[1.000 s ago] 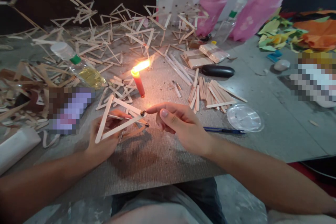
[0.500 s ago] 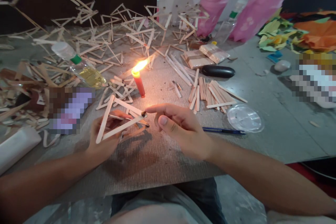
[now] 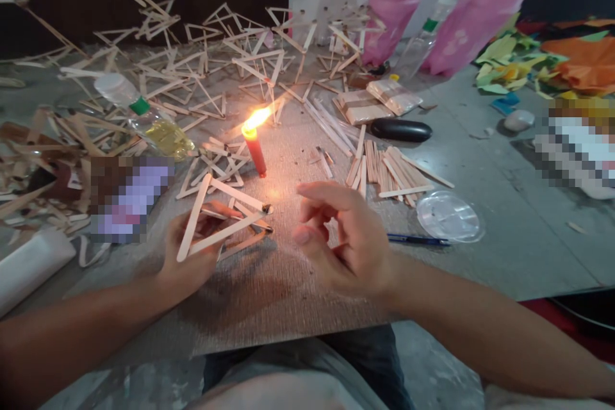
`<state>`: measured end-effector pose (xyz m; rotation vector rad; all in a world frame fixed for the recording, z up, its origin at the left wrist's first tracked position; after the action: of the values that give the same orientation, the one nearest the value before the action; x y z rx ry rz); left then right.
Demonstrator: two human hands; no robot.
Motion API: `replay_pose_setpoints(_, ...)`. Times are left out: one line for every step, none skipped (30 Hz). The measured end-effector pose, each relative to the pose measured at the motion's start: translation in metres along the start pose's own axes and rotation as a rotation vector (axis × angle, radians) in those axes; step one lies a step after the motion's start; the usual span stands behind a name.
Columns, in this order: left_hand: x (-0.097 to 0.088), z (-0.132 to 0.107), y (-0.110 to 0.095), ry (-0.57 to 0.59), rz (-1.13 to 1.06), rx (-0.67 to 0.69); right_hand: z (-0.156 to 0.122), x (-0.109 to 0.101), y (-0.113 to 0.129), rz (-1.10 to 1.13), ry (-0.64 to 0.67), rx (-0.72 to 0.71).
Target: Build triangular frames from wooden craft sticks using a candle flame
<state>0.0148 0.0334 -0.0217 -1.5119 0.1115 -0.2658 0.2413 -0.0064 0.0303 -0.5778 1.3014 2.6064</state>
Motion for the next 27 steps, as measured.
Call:
replay_pose_setpoints(0.0, 0.0, 0.0, 0.003, -0.002, 0.007, -0.001, -0.002, -0.001, 0.012, -0.08, 0.009)
replay_pose_setpoints(0.001, 0.0, 0.0, 0.007, -0.006, 0.017, -0.002, -0.003, -0.002, 0.005, -0.144, 0.005)
replay_pose_setpoints(0.001, 0.001, -0.001, 0.007, -0.009, 0.031, -0.003, -0.004, -0.003, -0.007, -0.183, -0.009)
replay_pose_setpoints(0.001, 0.001, -0.001, 0.008, -0.005, 0.046, -0.004, -0.004, -0.005, -0.018, -0.201, -0.022)
replay_pose_setpoints(0.002, 0.002, -0.001, 0.009, 0.005, 0.059, -0.004, -0.004, -0.008, -0.023, -0.195, -0.02)
replay_pose_setpoints(0.002, 0.002, -0.002, 0.009, 0.018, 0.073, -0.004, -0.004, -0.011, -0.023, -0.166, -0.005)
replay_pose_setpoints(0.002, 0.002, -0.002, 0.011, 0.033, 0.081, -0.005, -0.003, -0.014, -0.021, -0.131, 0.014)
replay_pose_setpoints(0.002, 0.002, -0.002, 0.012, 0.044, 0.088, -0.005, -0.003, -0.016, -0.017, -0.099, 0.029)
replay_pose_setpoints(0.002, 0.003, -0.002, 0.016, 0.053, 0.092, -0.005, -0.002, -0.017, -0.012, -0.065, 0.043)
replay_pose_setpoints(0.002, 0.003, -0.002, 0.021, 0.058, 0.094, -0.005, -0.002, -0.019, -0.005, -0.038, 0.05)
replay_pose_setpoints(0.002, 0.003, -0.003, 0.024, 0.059, 0.097, -0.005, -0.001, -0.019, 0.001, -0.016, 0.05)
replay_pose_setpoints(0.002, 0.003, -0.003, 0.027, 0.061, 0.1, -0.004, 0.0, -0.02, -0.001, 0.001, 0.052)
replay_pose_setpoints(0.002, 0.003, -0.003, 0.027, 0.064, 0.101, -0.004, 0.0, -0.02, -0.011, 0.018, 0.061)
replay_pose_setpoints(0.002, 0.003, -0.003, 0.024, 0.068, 0.102, -0.004, 0.001, -0.021, -0.024, 0.033, 0.077)
replay_pose_setpoints(0.002, 0.003, -0.003, 0.02, 0.074, 0.099, -0.004, 0.002, -0.022, -0.036, 0.045, 0.097)
replay_pose_setpoints(0.002, 0.003, -0.003, 0.013, 0.079, 0.095, -0.004, 0.002, -0.024, -0.045, 0.057, 0.117)
replay_pose_setpoints(0.001, 0.003, -0.003, 0.008, 0.082, 0.09, -0.003, 0.003, -0.025, -0.045, 0.065, 0.133)
replay_pose_setpoints(0.001, 0.003, -0.003, 0.008, 0.079, 0.086, -0.003, 0.004, -0.027, -0.028, 0.068, 0.138)
replay_pose_setpoints(0.001, 0.003, -0.002, 0.009, 0.072, 0.082, -0.002, 0.005, -0.028, 0.011, 0.063, 0.135)
replay_pose_setpoints(0.001, 0.003, -0.002, 0.016, 0.063, 0.079, -0.001, 0.005, -0.028, 0.066, 0.057, 0.128)
replay_pose_setpoints(0.0, 0.004, -0.002, 0.024, 0.053, 0.076, 0.0, 0.006, -0.029, 0.131, 0.052, 0.12)
replay_pose_setpoints(0.0, 0.004, -0.001, 0.03, 0.044, 0.072, 0.002, 0.007, -0.028, 0.199, 0.045, 0.112)
replay_pose_setpoints(0.0, 0.004, -0.001, 0.033, 0.035, 0.068, 0.004, 0.008, -0.027, 0.264, 0.037, 0.103)
replay_pose_setpoints(0.0, 0.005, 0.0, 0.035, 0.026, 0.064, 0.005, 0.009, -0.026, 0.316, 0.031, 0.095)
replay_pose_setpoints(0.0, 0.005, 0.0, 0.037, 0.019, 0.061, 0.007, 0.009, -0.024, 0.357, 0.024, 0.088)
replay_pose_setpoints(0.001, 0.005, 0.0, 0.038, 0.012, 0.059, 0.009, 0.01, -0.023, 0.391, 0.015, 0.083)
replay_pose_setpoints(0.001, 0.005, 0.0, 0.035, 0.005, 0.057, 0.01, 0.01, -0.021, 0.421, 0.001, 0.084)
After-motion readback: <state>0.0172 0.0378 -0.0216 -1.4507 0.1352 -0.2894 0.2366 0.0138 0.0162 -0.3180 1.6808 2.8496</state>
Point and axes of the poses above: each hand's wrist, its own z-axis towards the middle knuckle, its own x-axis out of the palm, y = z × x, the point moved 3 cm from there along z, towards the middle knuckle, and after that the axes turned 9 degrees about y, right-handed, at the moved point
